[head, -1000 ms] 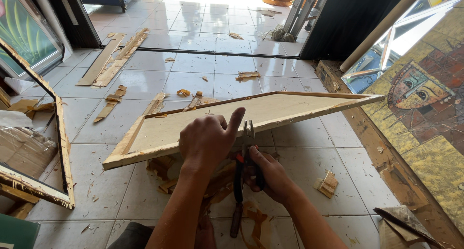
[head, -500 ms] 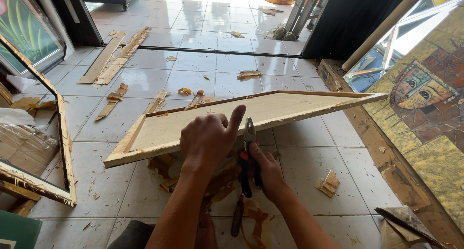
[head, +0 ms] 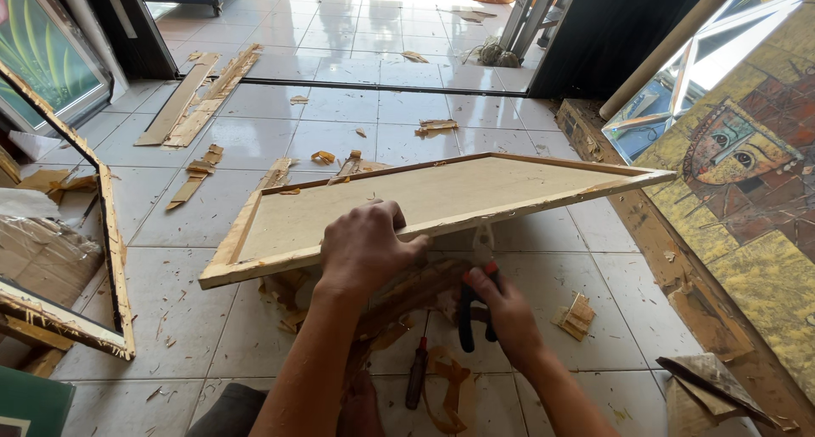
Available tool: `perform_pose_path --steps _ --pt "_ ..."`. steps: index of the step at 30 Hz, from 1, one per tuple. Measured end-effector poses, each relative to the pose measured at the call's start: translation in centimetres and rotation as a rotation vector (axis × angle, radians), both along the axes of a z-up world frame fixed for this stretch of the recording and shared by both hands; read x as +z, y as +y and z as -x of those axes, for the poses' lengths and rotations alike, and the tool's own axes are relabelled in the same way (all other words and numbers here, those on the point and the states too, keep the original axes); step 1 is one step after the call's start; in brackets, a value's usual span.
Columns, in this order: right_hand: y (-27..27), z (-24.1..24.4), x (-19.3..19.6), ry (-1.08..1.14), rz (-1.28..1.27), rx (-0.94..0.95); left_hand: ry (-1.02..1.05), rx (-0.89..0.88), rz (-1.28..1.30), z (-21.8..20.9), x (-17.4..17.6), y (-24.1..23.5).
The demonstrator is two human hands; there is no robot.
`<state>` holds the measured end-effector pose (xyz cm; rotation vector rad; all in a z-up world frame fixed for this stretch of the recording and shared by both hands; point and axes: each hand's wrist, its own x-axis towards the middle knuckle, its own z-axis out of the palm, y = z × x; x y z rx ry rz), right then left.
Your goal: The person uses pliers to pull nails out of the edge of a wooden frame lying on the floor. The person repeatedly grips and extracts nails along the frame's perimeter, leaving the removed nails and wood debris on the floor.
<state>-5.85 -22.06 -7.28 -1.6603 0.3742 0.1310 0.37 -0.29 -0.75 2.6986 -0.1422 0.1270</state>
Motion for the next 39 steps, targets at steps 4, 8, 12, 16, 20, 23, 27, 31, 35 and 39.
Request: perform_pose_path --steps 4,8,12,16,20,23,27,31,35,39 --pt "-1.3 1.0 0.0 0.022 0.081 0.049 -0.05 -0.073 0.03 -0.6 -1.6 -1.5" --pt "-1.8 1.2 -1.4 0.0 0.241 0.007 -0.26 -0.142 0.033 -0.7 -3.0 -3.2" --pt "-2.5 0.7 -3.3 -0.087 0.287 -0.047 -0.522 -0.218 -0.093 -0.9 -4.3 -3.8" --pt "-3.0 0.6 -3.2 -0.077 0.298 -0.064 -0.723 -0.228 -0.031 -1.2 -5.4 -4.7" --pt "-2.2 1.6 -1.4 -0.194 0.373 -0.009 -0.615 -0.161 -0.013 -1.2 -5.6 -5.3" --pt "-1.1 2.3 -1.2 -0.266 0.401 0.034 -0.61 -0.125 -0.057 -1.4 -6.3 -5.5" --pt "-1.3 1.0 -5.1 -0.315 0.513 0.055 -0.605 -0.096 -0.048 -1.4 -6.1 -5.2" --pt "-4.7 -1.8 -12.6 -0.079 0.632 0.077 -0.611 -0.076 -0.116 -2.6 -6.4 -4.8" --pt "-8.8 -2.6 -20.6 0.005 0.884 0.199 -0.085 -0.116 -0.004 -4.0 -11.1 -4.3" --pt "-10.5 -3.6 -24.5 0.172 0.992 0.28 0.149 -0.136 0.075 -4.5 -15.4 -4.4"
